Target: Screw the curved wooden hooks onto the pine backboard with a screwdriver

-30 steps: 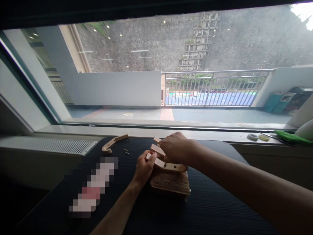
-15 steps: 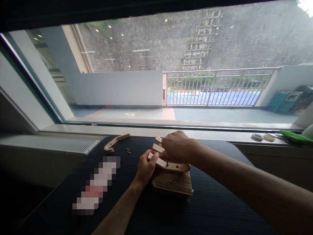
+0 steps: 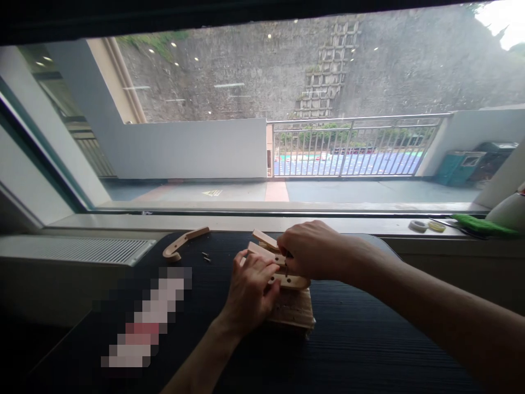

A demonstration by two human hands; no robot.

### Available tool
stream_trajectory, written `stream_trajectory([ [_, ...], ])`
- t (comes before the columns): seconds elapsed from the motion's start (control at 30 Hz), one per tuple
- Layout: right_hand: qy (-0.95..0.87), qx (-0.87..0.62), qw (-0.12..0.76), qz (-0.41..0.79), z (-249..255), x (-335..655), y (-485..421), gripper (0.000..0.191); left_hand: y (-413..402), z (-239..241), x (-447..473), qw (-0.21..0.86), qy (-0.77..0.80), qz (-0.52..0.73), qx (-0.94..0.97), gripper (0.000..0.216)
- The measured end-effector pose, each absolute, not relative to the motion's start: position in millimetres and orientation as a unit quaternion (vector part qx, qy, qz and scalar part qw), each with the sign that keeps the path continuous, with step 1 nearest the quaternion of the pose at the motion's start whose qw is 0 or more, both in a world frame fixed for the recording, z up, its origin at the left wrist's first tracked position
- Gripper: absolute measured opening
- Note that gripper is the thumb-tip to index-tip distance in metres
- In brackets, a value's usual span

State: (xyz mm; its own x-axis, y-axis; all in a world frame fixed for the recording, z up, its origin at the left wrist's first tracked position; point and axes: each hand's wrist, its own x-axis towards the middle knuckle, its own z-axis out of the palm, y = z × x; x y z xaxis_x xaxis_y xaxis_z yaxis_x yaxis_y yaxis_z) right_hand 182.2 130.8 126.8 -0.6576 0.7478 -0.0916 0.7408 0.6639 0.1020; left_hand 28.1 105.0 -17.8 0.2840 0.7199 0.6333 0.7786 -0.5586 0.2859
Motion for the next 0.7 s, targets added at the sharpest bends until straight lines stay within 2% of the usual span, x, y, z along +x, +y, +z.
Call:
stream_trajectory([
  [0.23,0.903,0.421,0.085,0.016,116.8,187.5,131.5,0.016,97.1,-13.7,34.3,0.057,-0.492,-0.290,-0.819,0.012],
  [0.7,0.921,0.376,0.079,-0.064,114.4,190.2,140.2,0.020,91.1,-11.6,35.7,0.051,-0.502,-0.296,-0.811,0.010],
])
